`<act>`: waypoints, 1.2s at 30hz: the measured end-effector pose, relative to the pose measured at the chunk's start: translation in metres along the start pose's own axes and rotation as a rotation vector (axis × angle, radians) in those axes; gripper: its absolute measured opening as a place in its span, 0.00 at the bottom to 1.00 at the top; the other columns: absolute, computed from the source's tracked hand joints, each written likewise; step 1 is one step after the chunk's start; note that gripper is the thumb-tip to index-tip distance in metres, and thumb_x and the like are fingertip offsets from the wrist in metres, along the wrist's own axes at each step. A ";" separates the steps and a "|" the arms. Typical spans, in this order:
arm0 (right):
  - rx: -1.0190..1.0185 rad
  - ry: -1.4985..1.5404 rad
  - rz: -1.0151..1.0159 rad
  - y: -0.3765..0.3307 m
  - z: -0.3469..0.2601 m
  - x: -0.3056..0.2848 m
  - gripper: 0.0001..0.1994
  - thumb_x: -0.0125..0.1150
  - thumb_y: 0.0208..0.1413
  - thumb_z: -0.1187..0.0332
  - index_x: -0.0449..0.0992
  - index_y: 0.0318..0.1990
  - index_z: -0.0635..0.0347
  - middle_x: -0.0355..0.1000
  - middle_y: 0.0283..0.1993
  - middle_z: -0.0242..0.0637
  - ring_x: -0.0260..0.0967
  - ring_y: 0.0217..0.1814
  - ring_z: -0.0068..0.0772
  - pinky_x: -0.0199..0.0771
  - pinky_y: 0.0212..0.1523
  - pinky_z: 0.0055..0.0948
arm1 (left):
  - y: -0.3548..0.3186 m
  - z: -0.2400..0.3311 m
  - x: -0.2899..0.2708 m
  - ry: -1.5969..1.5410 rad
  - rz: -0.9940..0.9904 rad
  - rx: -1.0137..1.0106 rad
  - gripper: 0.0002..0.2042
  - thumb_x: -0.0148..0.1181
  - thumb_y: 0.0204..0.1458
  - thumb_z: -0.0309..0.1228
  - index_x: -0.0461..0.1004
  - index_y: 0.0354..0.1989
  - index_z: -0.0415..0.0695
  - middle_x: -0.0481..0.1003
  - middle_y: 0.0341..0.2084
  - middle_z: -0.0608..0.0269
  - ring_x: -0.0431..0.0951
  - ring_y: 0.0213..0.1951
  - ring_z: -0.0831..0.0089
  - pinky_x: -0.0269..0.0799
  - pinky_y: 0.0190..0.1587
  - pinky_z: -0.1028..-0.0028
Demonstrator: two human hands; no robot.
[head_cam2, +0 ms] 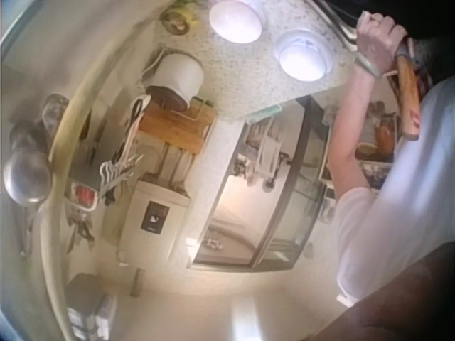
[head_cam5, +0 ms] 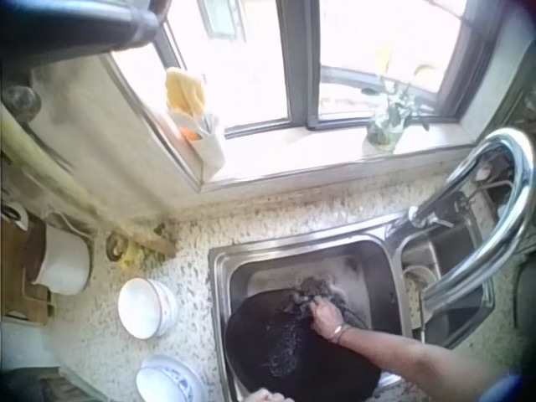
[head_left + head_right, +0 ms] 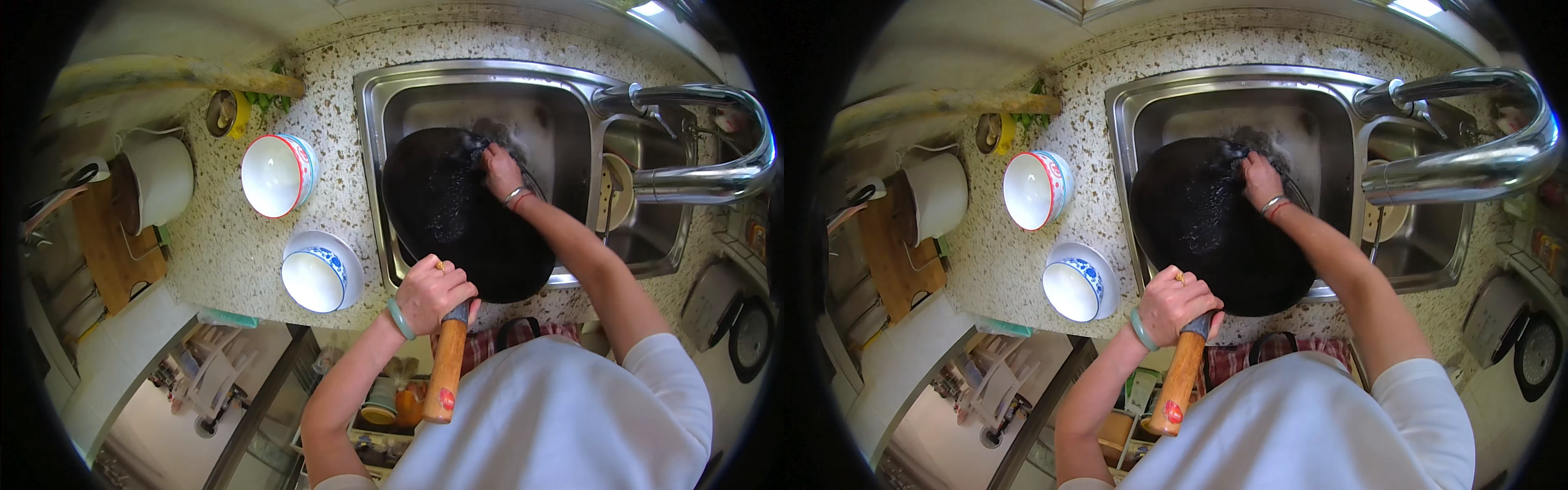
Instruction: The person scrubs a black wok with a sponge under running water in a kitchen sink. They hold the wok by its wooden handle and scrub the interior surface thoroughly before rinsing it with water from the faucet.
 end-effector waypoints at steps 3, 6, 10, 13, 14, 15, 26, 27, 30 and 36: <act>0.081 0.250 -0.027 -0.017 -0.043 0.028 0.06 0.62 0.40 0.78 0.72 0.27 0.60 0.68 0.35 0.44 0.70 0.38 0.50 0.73 0.38 0.42 | 0.001 0.002 0.004 -0.012 -0.002 0.002 0.05 0.66 0.32 0.29 0.75 0.19 0.50 0.69 0.16 0.71 0.68 0.20 0.75 0.58 0.26 0.75; -0.017 0.592 -0.066 -0.018 -0.103 0.015 0.05 0.62 0.41 0.78 0.72 0.27 0.61 0.68 0.35 0.44 0.70 0.37 0.50 0.72 0.39 0.40 | 0.001 0.001 0.003 0.001 -0.018 -0.011 0.05 0.66 0.32 0.29 0.75 0.19 0.50 0.69 0.16 0.71 0.68 0.20 0.75 0.58 0.26 0.75; 0.003 0.142 -0.068 0.005 -0.020 0.014 0.08 0.61 0.38 0.79 0.71 0.29 0.60 0.67 0.36 0.46 0.70 0.38 0.51 0.73 0.41 0.43 | 0.003 0.003 0.003 0.008 0.006 -0.003 0.05 0.66 0.33 0.29 0.75 0.19 0.50 0.68 0.15 0.71 0.68 0.20 0.75 0.58 0.26 0.75; 0.120 0.035 0.041 0.005 -0.004 0.017 0.07 0.59 0.40 0.79 0.72 0.30 0.60 0.67 0.36 0.48 0.70 0.38 0.52 0.74 0.40 0.45 | 0.001 0.005 0.003 0.000 -0.015 -0.001 0.05 0.66 0.33 0.30 0.75 0.19 0.50 0.68 0.15 0.71 0.68 0.19 0.75 0.58 0.26 0.75; 0.153 0.015 0.095 0.008 -0.005 0.024 0.07 0.58 0.41 0.79 0.72 0.30 0.60 0.67 0.37 0.48 0.70 0.39 0.53 0.74 0.40 0.45 | 0.004 0.005 0.003 0.003 -0.021 0.001 0.05 0.66 0.33 0.30 0.74 0.19 0.50 0.68 0.15 0.71 0.67 0.19 0.75 0.58 0.26 0.75; 0.191 0.183 0.025 0.004 -0.024 0.027 0.06 0.58 0.43 0.78 0.73 0.30 0.60 0.67 0.37 0.48 0.70 0.39 0.53 0.74 0.39 0.46 | 0.004 0.005 0.004 0.011 -0.013 0.000 0.05 0.66 0.33 0.30 0.74 0.19 0.50 0.68 0.15 0.71 0.68 0.19 0.75 0.58 0.26 0.75; 0.083 0.060 0.044 0.023 -0.008 0.013 0.10 0.58 0.41 0.80 0.71 0.34 0.62 0.66 0.39 0.47 0.68 0.42 0.52 0.72 0.43 0.44 | -0.004 0.005 0.003 0.004 -0.020 -0.011 0.06 0.66 0.33 0.30 0.75 0.20 0.50 0.69 0.16 0.72 0.68 0.20 0.76 0.58 0.26 0.75; 0.161 0.111 0.119 0.028 -0.008 0.017 0.09 0.58 0.42 0.80 0.71 0.34 0.62 0.66 0.39 0.47 0.68 0.42 0.52 0.72 0.43 0.44 | -0.001 0.003 0.004 0.004 -0.017 -0.006 0.06 0.66 0.33 0.29 0.75 0.20 0.50 0.69 0.16 0.72 0.68 0.20 0.76 0.58 0.26 0.75; 0.327 0.320 0.310 0.038 -0.041 0.036 0.07 0.58 0.46 0.77 0.71 0.35 0.62 0.67 0.40 0.48 0.68 0.42 0.54 0.71 0.41 0.45 | 0.002 0.005 0.003 0.031 -0.033 0.011 0.05 0.66 0.34 0.30 0.75 0.20 0.50 0.68 0.16 0.72 0.67 0.20 0.75 0.57 0.26 0.75; -0.088 0.830 0.003 -0.002 -0.148 0.003 0.07 0.62 0.45 0.78 0.70 0.30 0.61 0.66 0.33 0.44 0.67 0.35 0.44 0.69 0.36 0.34 | -0.003 0.003 0.006 0.067 -0.044 0.029 0.05 0.66 0.35 0.31 0.74 0.20 0.50 0.67 0.16 0.71 0.67 0.20 0.75 0.57 0.26 0.74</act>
Point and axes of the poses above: each hand's wrist, its own y-axis towards the middle knuckle, its own x-axis out of the palm, z = x × y, the point moved 1 cm from there along y, towards the middle knuckle
